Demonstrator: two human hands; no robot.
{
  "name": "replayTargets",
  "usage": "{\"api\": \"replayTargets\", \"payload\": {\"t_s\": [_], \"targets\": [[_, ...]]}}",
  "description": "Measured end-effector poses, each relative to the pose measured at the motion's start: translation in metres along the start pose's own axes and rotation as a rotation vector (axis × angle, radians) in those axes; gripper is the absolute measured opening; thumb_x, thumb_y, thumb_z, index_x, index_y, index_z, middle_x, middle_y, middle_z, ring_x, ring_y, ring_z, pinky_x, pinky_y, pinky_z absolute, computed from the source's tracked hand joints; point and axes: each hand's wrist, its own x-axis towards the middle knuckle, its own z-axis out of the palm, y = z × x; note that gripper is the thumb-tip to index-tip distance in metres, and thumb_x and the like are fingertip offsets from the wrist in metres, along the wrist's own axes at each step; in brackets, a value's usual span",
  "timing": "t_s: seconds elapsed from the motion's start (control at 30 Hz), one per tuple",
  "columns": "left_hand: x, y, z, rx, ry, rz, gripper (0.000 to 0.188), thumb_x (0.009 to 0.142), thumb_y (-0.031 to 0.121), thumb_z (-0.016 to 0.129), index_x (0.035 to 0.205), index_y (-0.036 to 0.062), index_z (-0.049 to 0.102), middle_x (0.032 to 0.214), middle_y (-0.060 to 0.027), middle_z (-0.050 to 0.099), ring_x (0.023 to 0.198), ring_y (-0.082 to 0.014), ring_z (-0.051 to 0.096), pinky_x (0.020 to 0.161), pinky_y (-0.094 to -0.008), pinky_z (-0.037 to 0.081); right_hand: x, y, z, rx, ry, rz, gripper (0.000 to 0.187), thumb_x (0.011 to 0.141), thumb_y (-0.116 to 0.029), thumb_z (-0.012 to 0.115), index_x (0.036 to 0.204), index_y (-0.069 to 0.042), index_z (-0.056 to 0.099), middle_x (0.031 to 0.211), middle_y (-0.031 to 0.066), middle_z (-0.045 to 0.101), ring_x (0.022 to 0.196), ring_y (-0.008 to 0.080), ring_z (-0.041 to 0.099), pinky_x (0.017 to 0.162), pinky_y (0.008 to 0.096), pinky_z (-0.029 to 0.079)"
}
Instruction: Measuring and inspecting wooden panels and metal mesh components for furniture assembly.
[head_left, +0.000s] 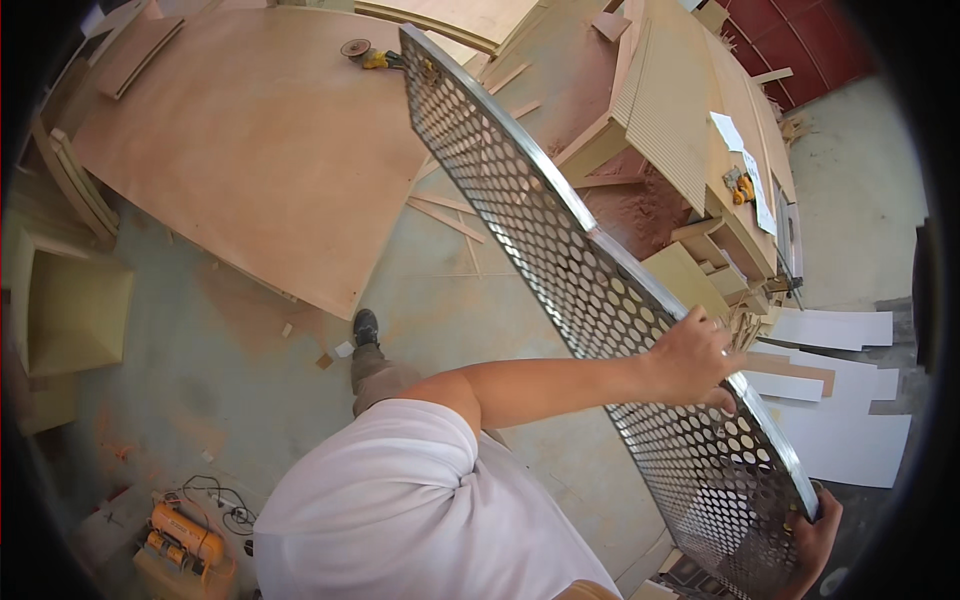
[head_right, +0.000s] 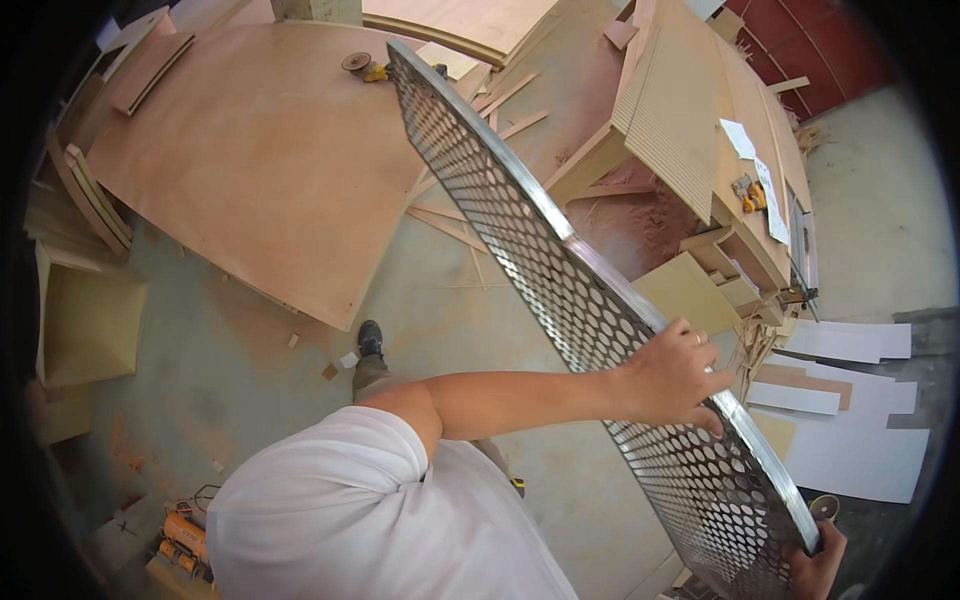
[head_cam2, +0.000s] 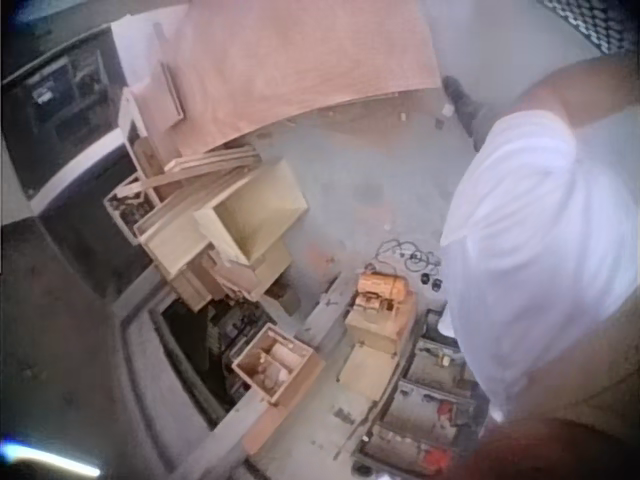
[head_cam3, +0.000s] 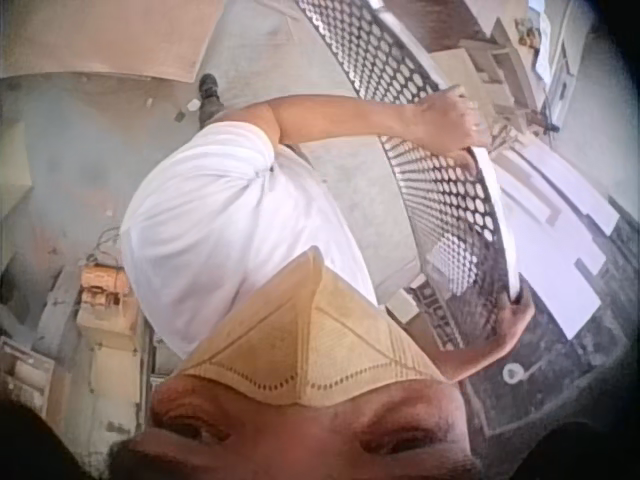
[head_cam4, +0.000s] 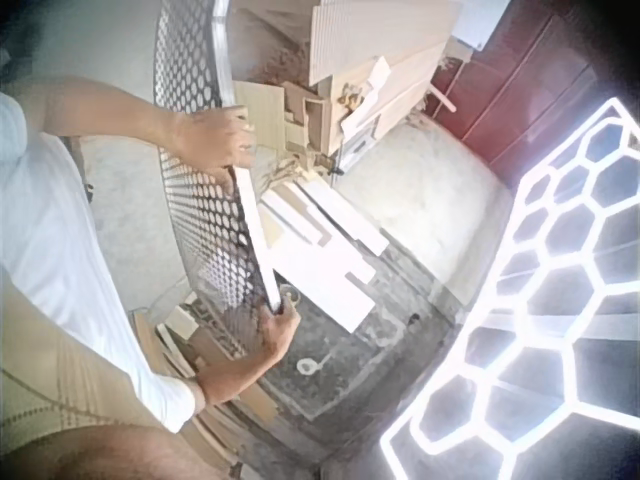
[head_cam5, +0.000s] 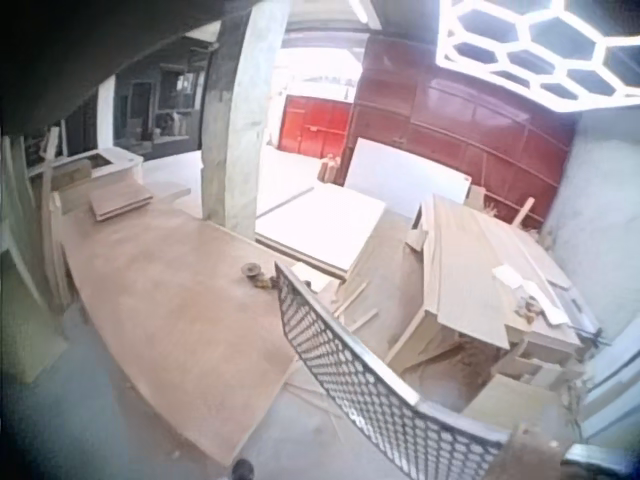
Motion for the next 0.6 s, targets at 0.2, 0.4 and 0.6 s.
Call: {"api": "replayTargets", "payload": {"t_s": [0.2,0.4,0.6], "targets": [[-0.024,-0.047,-0.072,0.106,0.001,-0.070,0.055,0.069,0.062,0.064,0.087,0.0100,0.064,0.077,-0.0092,0.061,0.082,-0.0263,0.059,0.079,-0.0373,0.038,0.021,-0.092,0.027,-0.040,-0.064,-0.106,0.050,0.063,-0.007,0.072,0.106,0.005,0.049,0.091,0.0062,0.046,0.080,0.0144,0.043,0.072,0.0297,0.041],[-0.108,-0.117,-0.195,0.365,-0.074,-0.154,0.057,0.071,0.065,0.060,0.091,0.0118,0.065,0.077,-0.0067,0.061,0.087,-0.0251,0.060,0.089,-0.0409,0.037,0.001,-0.271,0.107,-0.015,-0.278,-0.469,0.021,0.068,-0.010,0.068,0.072,0.002,0.052,0.057,-0.0005,0.044,0.055,0.0083,0.037,0.048,0.0274,0.031],[-0.203,-0.221,-0.367,0.727,0.168,-0.288,0.064,0.073,0.067,0.057,0.104,0.0107,0.063,0.105,-0.0136,0.058,0.113,-0.0302,0.050,0.104,-0.0519,0.029,0.010,-0.457,0.174,0.233,-0.400,-0.871,0.034,0.087,-0.028,0.062,0.073,0.001,0.052,0.055,-0.0027,0.040,0.054,0.0062,0.034,0.046,0.0276,0.027]]}}
